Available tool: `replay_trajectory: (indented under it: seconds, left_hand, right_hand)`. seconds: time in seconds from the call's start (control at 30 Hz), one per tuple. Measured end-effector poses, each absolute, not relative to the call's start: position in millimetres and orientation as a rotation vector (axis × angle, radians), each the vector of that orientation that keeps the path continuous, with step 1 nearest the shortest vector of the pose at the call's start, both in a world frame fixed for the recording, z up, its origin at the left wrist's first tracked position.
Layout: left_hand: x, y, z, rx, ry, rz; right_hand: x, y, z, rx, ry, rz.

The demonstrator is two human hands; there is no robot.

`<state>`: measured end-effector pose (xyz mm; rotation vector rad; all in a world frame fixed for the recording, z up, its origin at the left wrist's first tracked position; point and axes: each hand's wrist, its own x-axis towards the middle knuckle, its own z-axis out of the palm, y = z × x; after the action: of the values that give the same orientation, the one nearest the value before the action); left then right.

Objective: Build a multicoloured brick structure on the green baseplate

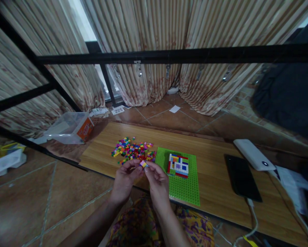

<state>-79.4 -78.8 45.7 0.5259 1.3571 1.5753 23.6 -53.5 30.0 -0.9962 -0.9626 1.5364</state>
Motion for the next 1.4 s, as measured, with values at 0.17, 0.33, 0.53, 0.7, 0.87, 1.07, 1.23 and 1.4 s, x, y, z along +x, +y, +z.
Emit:
replay_trajectory:
  seconds: [0.17, 0.33, 0.53, 0.7, 0.87, 1.07, 1.23, 1.4]
  left_hand:
    - [-79.8, -81.3, 45.6, 0.546, 1.331, 1.479]
    - [-87.4, -79.1, 43.4, 0.807, 1.315, 1.310]
    - [-86.6, -80.8, 35.5, 0.669, 1.191, 1.310]
    - [-90.8, -73.1, 26.2, 0.631, 1.241, 1.313]
    - [-118.9, -39.5, 7.3, 1.133, 1.800, 1.289]
    - [-139.5, -13.8, 6.1, 1.666, 2.342, 0.730]
    - [-138.6, -11.5, 16.3, 1.755, 2.419, 0.487]
    - [-127.6, -14.5, 23.3, 1.743, 2.449, 0.601]
  right_hand:
    - [22.2, -58.1, 27.0, -0.968, -0.993, 1.512]
    - [24.3, -58.2, 27.0, -0.986, -1.079, 1.508]
    - [29.1, -57.7, 21.8, -1.018, -1.007, 1.625]
    - [29.6, -59.9, 15.3, -0.982, -0.883, 1.679]
    - [42.7, -58.0, 10.3, -1.111, -0.883, 1.617]
    - [86.8, -50.7, 7.7, -1.313, -1.238, 1.203]
    - [118.1, -35.9, 3.9, -1.404, -1.348, 0.875]
    - [114.2, -11.0, 0.3, -1.357, -1.445, 0.696]
